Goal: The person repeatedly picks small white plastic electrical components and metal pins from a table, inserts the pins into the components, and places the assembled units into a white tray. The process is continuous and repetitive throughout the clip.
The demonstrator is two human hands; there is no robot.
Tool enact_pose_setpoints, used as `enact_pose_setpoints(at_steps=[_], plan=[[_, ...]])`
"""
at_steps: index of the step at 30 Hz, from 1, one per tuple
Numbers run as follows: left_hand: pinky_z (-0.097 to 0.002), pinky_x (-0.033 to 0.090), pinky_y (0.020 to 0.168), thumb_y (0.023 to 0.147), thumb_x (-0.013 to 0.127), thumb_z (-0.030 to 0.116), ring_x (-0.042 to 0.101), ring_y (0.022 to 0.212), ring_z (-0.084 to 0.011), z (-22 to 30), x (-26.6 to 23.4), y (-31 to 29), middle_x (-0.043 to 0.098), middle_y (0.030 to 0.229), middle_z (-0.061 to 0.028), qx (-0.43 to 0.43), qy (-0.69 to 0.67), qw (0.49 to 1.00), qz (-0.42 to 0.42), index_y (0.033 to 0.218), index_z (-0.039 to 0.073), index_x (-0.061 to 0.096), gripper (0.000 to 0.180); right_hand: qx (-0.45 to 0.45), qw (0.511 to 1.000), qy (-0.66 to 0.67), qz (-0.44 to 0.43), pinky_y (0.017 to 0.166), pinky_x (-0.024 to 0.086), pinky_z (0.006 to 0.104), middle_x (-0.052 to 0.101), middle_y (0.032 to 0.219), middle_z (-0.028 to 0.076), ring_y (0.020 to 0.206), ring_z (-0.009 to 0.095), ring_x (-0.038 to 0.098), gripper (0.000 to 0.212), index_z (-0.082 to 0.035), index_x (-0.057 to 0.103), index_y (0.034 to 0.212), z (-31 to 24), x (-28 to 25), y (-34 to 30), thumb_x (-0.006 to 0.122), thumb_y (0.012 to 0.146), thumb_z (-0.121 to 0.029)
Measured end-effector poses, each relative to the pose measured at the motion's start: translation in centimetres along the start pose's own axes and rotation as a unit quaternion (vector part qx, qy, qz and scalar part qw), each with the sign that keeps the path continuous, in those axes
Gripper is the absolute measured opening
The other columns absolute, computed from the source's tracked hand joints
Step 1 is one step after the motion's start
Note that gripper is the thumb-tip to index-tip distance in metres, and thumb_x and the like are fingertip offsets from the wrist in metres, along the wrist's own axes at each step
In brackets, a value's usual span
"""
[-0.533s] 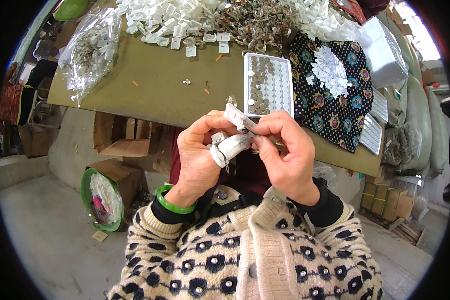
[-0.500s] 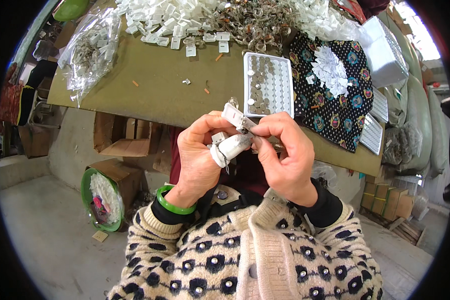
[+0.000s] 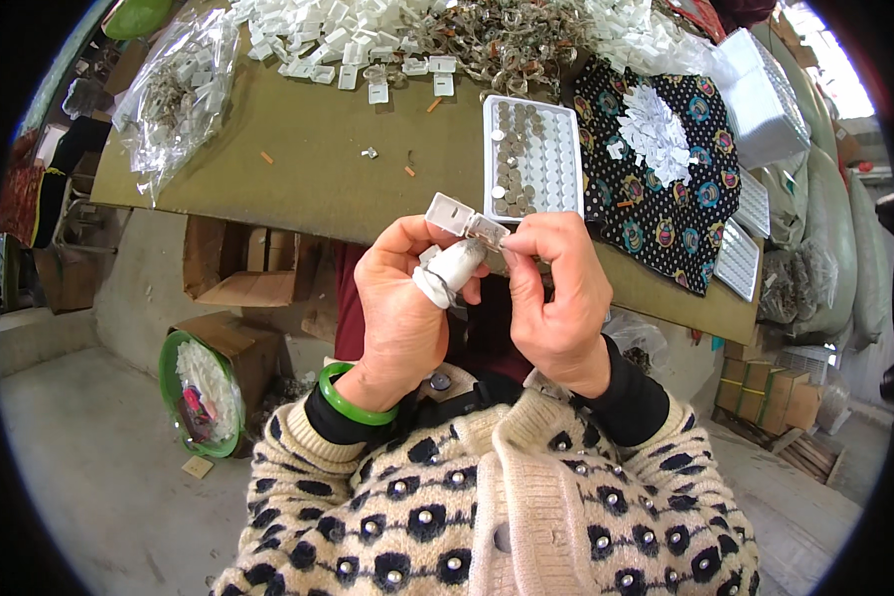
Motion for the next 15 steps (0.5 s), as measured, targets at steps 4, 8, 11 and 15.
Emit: enact_pose_setpoints(at_steps=[4,8,11,15], plan=[[-0.024,0.051,0.054,0.087,0.067,0.0,0.063,0.065,-0.0144,-0.08,-0.08,0.12,0.067,0.086,-0.0113,-0.039,-0.008,0.999,0.008,0.101,-0.002,0.06,0.016,0.041,0.998,0.042,0.001,0.064,0.05,0.0324,0.057,0.087,0.013,0.073,0.026,0.06,0.02,-0.001,0.058,0.096,-0.1,-0.06,0.21,0.059,0.082,0.013],[-0.0227,0.052,0.053,0.084,0.07,-0.004,0.065,0.068,-0.0133,0.13,-0.15,0.2,0.067,0.087,-0.0094,-0.013,0.02,1.0,0.011,0.103,-0.004,0.06,0.022,0.013,0.999,0.037,-0.003,0.063,0.05,0.0327,0.057,0.087,0.013,0.073,0.027,0.06,0.022,-0.001,0.057,0.096,-0.09,0.16,0.27,0.059,0.08,0.015],[-0.0218,0.052,0.053,0.083,0.07,-0.005,0.065,0.067,-0.0121,0.32,0.02,0.11,0.067,0.085,-0.0082,0.039,0.084,0.995,0.02,0.102,-0.004,0.06,0.021,-0.016,1.0,0.003,-0.008,0.065,0.05,0.0342,0.057,0.089,0.013,0.075,0.029,0.059,0.023,-0.002,0.057,0.097,-0.05,0.35,-0.04,0.059,0.08,0.014],[-0.0217,0.05,0.052,0.083,0.069,-0.004,0.063,0.064,-0.0115,-0.05,0.46,-0.33,0.066,0.083,-0.0089,0.025,0.022,0.999,0.034,0.101,-0.003,0.059,0.02,-0.057,0.997,-0.053,-0.008,0.067,0.049,0.0311,0.057,0.091,0.013,0.076,0.026,0.059,0.015,-0.002,0.057,0.095,-0.01,0.48,-0.55,0.059,0.085,0.009]])
Point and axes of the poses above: each hand's wrist, its own y-axis towards the middle knuckle, its own x-axis out of the palm, z = x × y, the point moved 3 cm from there along y, towards the middle knuckle
